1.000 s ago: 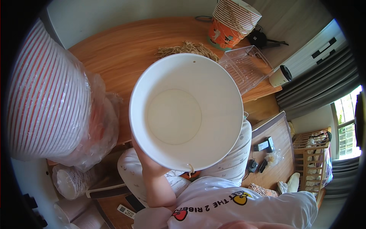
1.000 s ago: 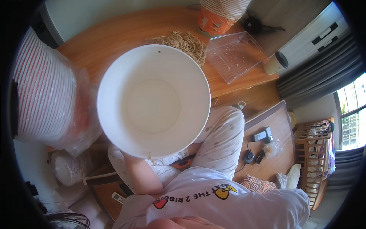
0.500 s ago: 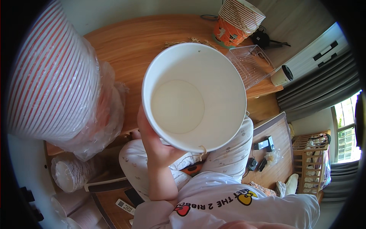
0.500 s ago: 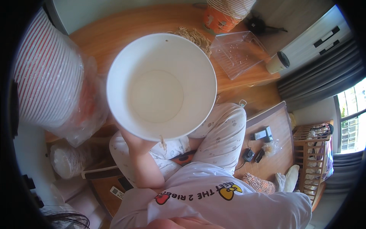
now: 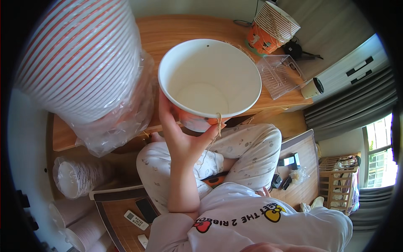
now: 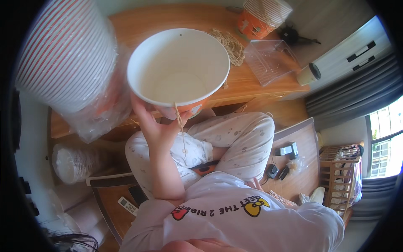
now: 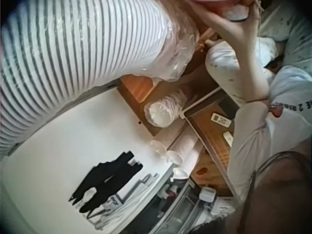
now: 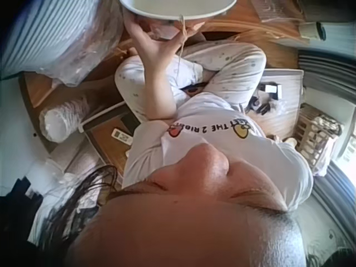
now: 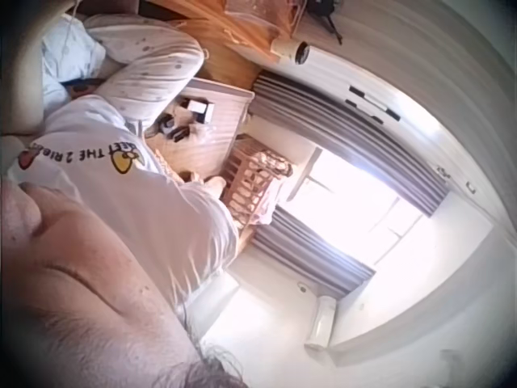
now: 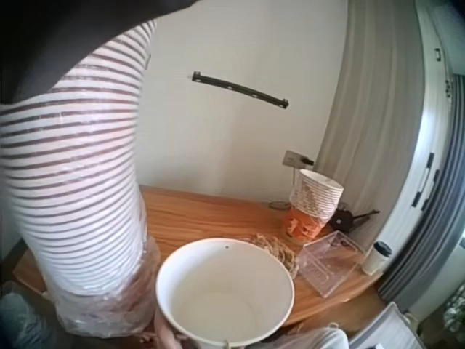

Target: The person attaches string handles to paper buckets by threading pieces of string through holes in the rims of the buckets and tying them by hand.

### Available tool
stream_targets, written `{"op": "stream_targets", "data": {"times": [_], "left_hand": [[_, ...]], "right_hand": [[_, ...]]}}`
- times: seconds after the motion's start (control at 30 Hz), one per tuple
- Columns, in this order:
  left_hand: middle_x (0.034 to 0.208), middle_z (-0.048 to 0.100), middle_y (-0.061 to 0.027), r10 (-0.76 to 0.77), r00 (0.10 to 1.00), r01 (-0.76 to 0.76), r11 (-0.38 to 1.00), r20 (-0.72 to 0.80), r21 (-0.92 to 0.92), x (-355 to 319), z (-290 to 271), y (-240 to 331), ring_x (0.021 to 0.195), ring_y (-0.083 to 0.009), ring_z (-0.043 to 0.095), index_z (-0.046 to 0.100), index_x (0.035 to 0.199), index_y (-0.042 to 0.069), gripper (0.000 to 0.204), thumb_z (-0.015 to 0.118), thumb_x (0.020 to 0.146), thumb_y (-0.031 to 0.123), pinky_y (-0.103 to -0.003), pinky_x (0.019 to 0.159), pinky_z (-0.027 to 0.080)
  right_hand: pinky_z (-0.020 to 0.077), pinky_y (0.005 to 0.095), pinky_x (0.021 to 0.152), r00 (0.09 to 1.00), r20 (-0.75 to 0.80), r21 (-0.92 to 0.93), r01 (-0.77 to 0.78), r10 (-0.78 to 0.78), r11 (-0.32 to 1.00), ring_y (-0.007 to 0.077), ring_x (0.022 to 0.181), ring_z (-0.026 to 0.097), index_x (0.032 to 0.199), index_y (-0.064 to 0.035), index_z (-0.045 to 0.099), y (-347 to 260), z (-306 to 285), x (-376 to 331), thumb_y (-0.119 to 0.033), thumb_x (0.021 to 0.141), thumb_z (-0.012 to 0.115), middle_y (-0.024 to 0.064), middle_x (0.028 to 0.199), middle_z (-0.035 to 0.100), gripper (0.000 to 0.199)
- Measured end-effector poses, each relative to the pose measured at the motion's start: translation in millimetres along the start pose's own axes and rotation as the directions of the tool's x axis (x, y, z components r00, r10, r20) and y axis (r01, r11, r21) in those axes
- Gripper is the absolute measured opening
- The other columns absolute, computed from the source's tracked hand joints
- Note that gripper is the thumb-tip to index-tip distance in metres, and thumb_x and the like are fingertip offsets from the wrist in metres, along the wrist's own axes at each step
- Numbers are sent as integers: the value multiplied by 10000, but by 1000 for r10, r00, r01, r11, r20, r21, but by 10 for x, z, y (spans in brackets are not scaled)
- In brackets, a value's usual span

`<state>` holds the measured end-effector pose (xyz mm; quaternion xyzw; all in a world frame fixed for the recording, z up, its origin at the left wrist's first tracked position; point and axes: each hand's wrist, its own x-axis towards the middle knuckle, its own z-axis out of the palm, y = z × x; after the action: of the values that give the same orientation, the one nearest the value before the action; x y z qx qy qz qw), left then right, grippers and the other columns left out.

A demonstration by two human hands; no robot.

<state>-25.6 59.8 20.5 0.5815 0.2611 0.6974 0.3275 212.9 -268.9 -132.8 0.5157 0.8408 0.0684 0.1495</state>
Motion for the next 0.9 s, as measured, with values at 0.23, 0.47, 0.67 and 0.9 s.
{"op": "stream_targets", "data": {"times": [0.23, 0.47, 0.67, 0.9], "left_hand": [[1400, 393, -175, -71, 995, 77, 992, 67, -102, -45, 1, -71, 1229, -274, 495, 166, 1488, 12, 1118, 859, 622, 150, -421, 1006, 420], [1410, 386, -175, -129, 988, 140, 982, 88, -129, -102, 71, -132, 1277, -279, 448, 161, 1488, 1, 1139, 876, 620, 183, -426, 1045, 378], [1400, 385, -184, -89, 995, 90, 995, 36, -45, -98, 96, -152, 1270, -287, 448, 169, 1482, -8, 1155, 888, 598, 179, -425, 1052, 370], [1375, 393, -172, 52, 998, -51, 998, -29, 35, -93, 108, -175, 1229, -282, 477, 150, 1481, 3, 1180, 883, 575, 188, -427, 1029, 376]], "right_hand": [[422, 490, 863, 996, -82, -47, 33, -37, 998, 253, 972, 579, 977, -86, 642, -23, -75, 167, -243, 747, 630, 74, 972, 601, 278], [360, 472, 932, 997, -81, 195, 22, -7, 981, 257, 1036, 521, 1097, -61, 556, -53, -660, 545, -254, 739, 624, 98, 1072, 537, 413], [379, 450, 932, 913, -181, 820, -65, 365, 569, 329, 1048, 498, 1138, 1, 494, 248, -971, 1513, -123, 779, 692, 161, 1102, 512, 429], [390, 413, 970, 916, -263, 926, 153, 303, 345, 345, 1136, 465, 1219, -19, 500, 317, -1131, 2302, -123, 814, 695, 192, 1242, 460, 461]]}}
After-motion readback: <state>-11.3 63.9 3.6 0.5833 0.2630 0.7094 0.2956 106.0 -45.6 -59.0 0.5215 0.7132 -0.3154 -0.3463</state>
